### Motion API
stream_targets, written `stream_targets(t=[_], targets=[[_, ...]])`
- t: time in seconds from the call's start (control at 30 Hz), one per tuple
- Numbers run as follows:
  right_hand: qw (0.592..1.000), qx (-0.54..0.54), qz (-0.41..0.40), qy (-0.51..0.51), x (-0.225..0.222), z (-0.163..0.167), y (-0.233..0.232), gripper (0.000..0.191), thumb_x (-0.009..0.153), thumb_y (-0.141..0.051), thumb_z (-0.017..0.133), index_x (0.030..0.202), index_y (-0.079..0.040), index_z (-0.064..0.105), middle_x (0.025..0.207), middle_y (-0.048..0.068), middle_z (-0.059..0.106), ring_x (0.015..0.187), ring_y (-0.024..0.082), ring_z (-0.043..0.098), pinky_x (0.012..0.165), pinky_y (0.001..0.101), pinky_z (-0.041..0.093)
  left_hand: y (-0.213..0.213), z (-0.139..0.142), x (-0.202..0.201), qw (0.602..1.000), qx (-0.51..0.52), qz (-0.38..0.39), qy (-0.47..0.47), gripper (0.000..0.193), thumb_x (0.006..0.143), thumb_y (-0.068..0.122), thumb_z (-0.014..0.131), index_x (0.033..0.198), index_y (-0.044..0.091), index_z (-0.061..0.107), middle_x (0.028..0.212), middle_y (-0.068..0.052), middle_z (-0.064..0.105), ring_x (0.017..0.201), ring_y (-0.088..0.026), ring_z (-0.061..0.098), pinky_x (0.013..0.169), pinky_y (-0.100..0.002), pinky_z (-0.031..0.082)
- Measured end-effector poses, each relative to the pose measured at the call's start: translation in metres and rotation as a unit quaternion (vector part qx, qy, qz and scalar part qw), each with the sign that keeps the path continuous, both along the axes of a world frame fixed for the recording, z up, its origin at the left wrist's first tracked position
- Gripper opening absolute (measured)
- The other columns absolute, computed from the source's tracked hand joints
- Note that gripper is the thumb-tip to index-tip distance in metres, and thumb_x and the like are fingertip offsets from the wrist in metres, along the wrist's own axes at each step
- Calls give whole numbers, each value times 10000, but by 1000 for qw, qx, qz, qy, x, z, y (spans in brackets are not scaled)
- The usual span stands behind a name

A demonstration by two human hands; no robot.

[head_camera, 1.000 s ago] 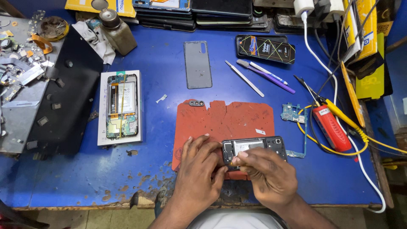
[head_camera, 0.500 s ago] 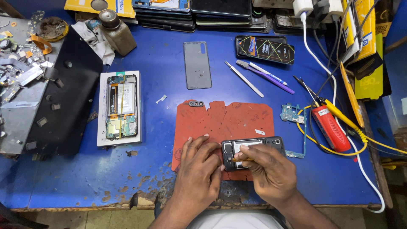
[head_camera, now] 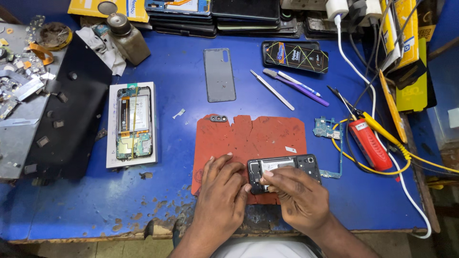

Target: The person works on a disassembled smartphone lying on a red mat, unscrewing and prying at its internals with a screwdriver and by hand, moving small components aside, then lifts the phone and presses its screen with a finger.

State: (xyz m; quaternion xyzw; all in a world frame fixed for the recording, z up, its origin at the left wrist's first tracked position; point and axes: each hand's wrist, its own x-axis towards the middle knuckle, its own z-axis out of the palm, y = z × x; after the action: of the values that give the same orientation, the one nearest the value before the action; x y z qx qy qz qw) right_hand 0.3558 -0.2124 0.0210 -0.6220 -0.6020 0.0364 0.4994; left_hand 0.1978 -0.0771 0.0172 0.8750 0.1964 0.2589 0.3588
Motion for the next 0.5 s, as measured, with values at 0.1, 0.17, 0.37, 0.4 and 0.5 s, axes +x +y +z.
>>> stream_targets(t=[0.1, 0.17, 0.37, 0.4, 0.5], targets=[[1000, 1, 0, -4, 0, 1, 0, 709, 673, 251, 604, 1316, -46, 635, 1136, 119, 701, 1030, 215, 766, 876, 293, 674, 0, 1, 0, 1000, -1, 1, -2, 90, 905, 108, 651, 895, 19, 654, 1176, -148, 638, 1321, -387, 503, 1159, -604, 282], [1000, -2, -3, -2, 0, 1, 1, 696, 681, 254, 604, 1309, -44, 640, 1133, 118, 700, 1016, 209, 768, 864, 289, 677, 0, 1, 1, 1000, 4, 1, -3, 91, 908, 110, 648, 901, 19, 654, 1174, -151, 637, 1319, -388, 504, 1156, -605, 284], [999, 7, 16, -50, -1, 1, 9, 565, 732, 129, 785, 1238, -111, 717, 1060, 71, 679, 921, 163, 731, 756, 272, 628, 0, -2, -1, 1000, 13, 3, -13, 103, 928, 118, 638, 922, 15, 645, 1140, -146, 635, 1296, -391, 519, 1157, -602, 295], [997, 9, 21, -69, -1, 1, 10, 542, 738, 59, 884, 1223, -139, 742, 1029, 47, 669, 899, 152, 719, 746, 284, 623, 0, -2, -1, 1000, 14, 4, -14, 107, 932, 120, 636, 926, 13, 642, 1132, -143, 634, 1291, -389, 525, 1159, -601, 298], [998, 9, 57, 31, -3, 6, 11, 549, 797, 212, 699, 1221, -136, 718, 1056, 57, 660, 937, 167, 722, 702, 232, 657, 0, -2, -1, 1000, 18, 5, -18, 112, 941, 126, 634, 938, 14, 641, 1103, -133, 635, 1268, -383, 539, 1157, -598, 307]])
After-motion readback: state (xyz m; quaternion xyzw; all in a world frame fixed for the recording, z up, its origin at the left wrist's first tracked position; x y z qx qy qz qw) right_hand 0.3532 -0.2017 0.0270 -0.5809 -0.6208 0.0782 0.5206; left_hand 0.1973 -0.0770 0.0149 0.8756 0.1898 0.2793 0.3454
